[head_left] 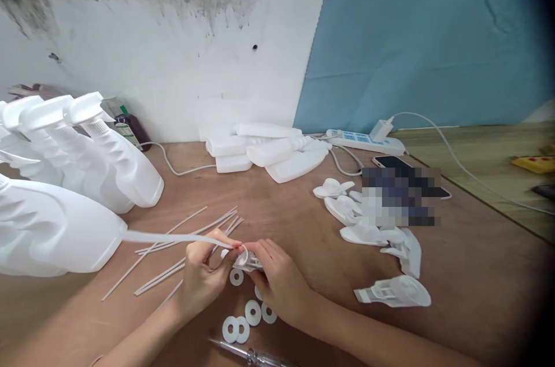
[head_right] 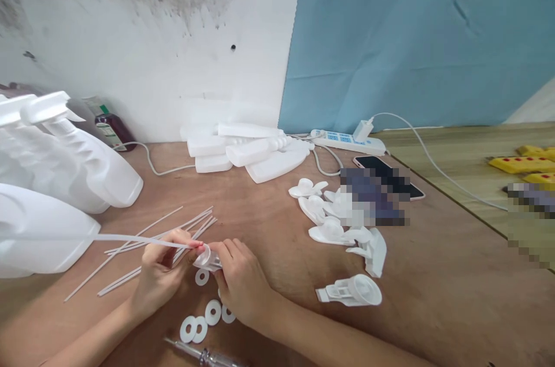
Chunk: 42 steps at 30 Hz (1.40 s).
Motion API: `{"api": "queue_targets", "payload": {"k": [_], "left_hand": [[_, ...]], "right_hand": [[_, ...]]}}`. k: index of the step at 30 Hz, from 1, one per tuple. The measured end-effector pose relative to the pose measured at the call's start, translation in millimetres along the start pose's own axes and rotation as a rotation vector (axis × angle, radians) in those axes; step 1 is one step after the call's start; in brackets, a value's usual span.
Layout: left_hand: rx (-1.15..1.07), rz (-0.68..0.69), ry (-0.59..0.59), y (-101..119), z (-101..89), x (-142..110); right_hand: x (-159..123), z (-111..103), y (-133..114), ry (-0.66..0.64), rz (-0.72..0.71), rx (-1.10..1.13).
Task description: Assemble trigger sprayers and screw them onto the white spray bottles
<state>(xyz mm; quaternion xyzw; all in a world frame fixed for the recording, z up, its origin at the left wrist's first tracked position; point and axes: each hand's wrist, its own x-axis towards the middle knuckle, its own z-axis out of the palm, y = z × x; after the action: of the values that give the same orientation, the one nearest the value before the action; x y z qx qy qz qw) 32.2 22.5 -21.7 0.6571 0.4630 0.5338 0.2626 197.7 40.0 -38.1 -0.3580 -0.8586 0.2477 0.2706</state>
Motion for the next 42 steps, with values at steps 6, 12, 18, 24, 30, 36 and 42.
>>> {"api": "queue_targets", "payload": {"k": [6,12,18,24,30,36,42], "left_hand": [[0.015,-0.06,-0.069,-1.9,-0.3,-5.3],[0.045,0.001,-0.087,-2.3,-0.9,-1.6],[0.032,-0.003,-0.081,2.1,0.0,-0.7],[-0.075,-0.231,-0.123,-3.7,-1.0,-0.2],[-0.423,-0.413,-0.256,-4.1,2.0,0.8],[-0.409,-0.521,-0.191,1.5,1.1,3.5],[-0.468,-0.519,-0.081,1.6,0.6,2.7]], "right_hand": [[0.3,-1.0,-2.2,-0.003,0.005,0.001],[0.4,-2.5,-3.6,0.012,0.008,0.007],[-0.8,0.0,-1.5,0.07,0.009,0.08],[0.3,-5.8,-2.7,0.089,0.088,0.297],[-0.6,-10.3,-9.1,0.147,0.231,0.513],[-1.2,-9.5,-11.4,0.156,0.203,0.401],[-17.1,-0.1,-18.7,0.341,0.154,0.389]]}}
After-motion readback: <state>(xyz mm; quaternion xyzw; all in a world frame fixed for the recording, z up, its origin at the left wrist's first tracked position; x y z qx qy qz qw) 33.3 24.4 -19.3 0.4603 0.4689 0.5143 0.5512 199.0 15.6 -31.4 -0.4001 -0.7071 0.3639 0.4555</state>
